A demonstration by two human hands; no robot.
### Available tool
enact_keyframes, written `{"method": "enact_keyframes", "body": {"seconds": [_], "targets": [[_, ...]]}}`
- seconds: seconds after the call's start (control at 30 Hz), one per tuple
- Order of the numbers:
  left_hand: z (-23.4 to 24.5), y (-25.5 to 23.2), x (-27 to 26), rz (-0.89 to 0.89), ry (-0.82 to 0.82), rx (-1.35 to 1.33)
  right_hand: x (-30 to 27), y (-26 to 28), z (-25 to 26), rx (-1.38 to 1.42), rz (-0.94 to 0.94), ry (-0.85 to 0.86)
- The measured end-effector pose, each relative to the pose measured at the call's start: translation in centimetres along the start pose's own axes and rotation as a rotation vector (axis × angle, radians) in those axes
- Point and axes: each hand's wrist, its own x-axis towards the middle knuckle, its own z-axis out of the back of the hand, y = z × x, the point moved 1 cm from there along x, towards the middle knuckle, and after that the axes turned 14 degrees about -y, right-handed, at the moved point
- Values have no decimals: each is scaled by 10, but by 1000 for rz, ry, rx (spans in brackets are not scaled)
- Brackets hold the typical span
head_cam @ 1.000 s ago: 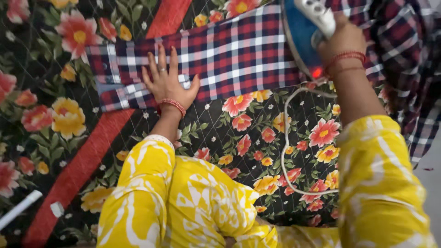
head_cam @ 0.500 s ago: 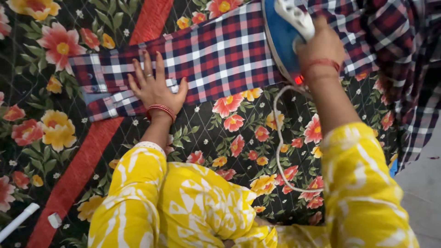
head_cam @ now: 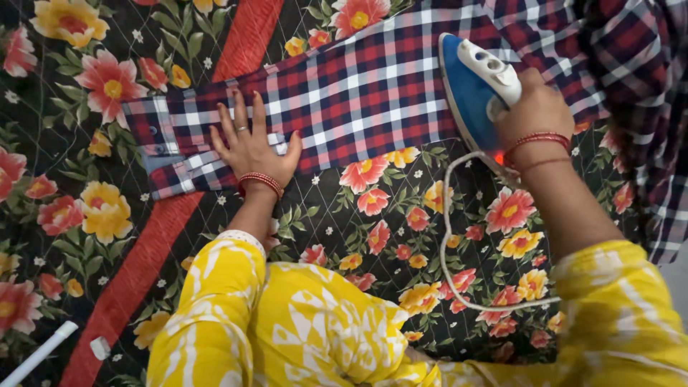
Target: The person irons a red and blue plaid shirt laid out on a floral bedsheet. They use a blue and white electric iron, smoothing the fabric and adjusting the shirt's position as they work.
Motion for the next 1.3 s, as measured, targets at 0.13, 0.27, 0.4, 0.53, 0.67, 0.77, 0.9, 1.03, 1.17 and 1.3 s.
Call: {"method": "enact_keyframes", "body": {"seconds": [0.13, 0.27, 0.4, 0.53, 0.67, 0.77, 0.9, 1.03, 1.17, 1.3], "targets": [[-5, 0, 1, -13, -19, 16, 30, 16, -28, 78, -59, -127], [-6, 1, -4, -16, 2, 45, 80, 44, -61, 56, -187, -252], [-5, -4, 2, -14, 27, 43, 88, 47, -71, 75, -247, -186], [0, -2, 4, -1, 63, 47, 54, 10, -54, 99, -128, -128], [14, -13, 23, 133, 232, 11, 15, -41, -15, 140, -87, -144], [32, -32, 28, 357, 399, 70, -10, -66, 6, 70, -159, -46], [51, -75, 12, 345, 387, 55, -17, -74, 11, 14, -136, -8], [48, -124, 5, 144, 563, 90, -5, -63, 1, 0, -161, -31], [39, -173, 12, -67, 565, -112, 21, -45, -9, -6, -82, -71], [34, -187, 9, -128, 679, -130, 60, -24, -32, 50, 56, -149]]}}
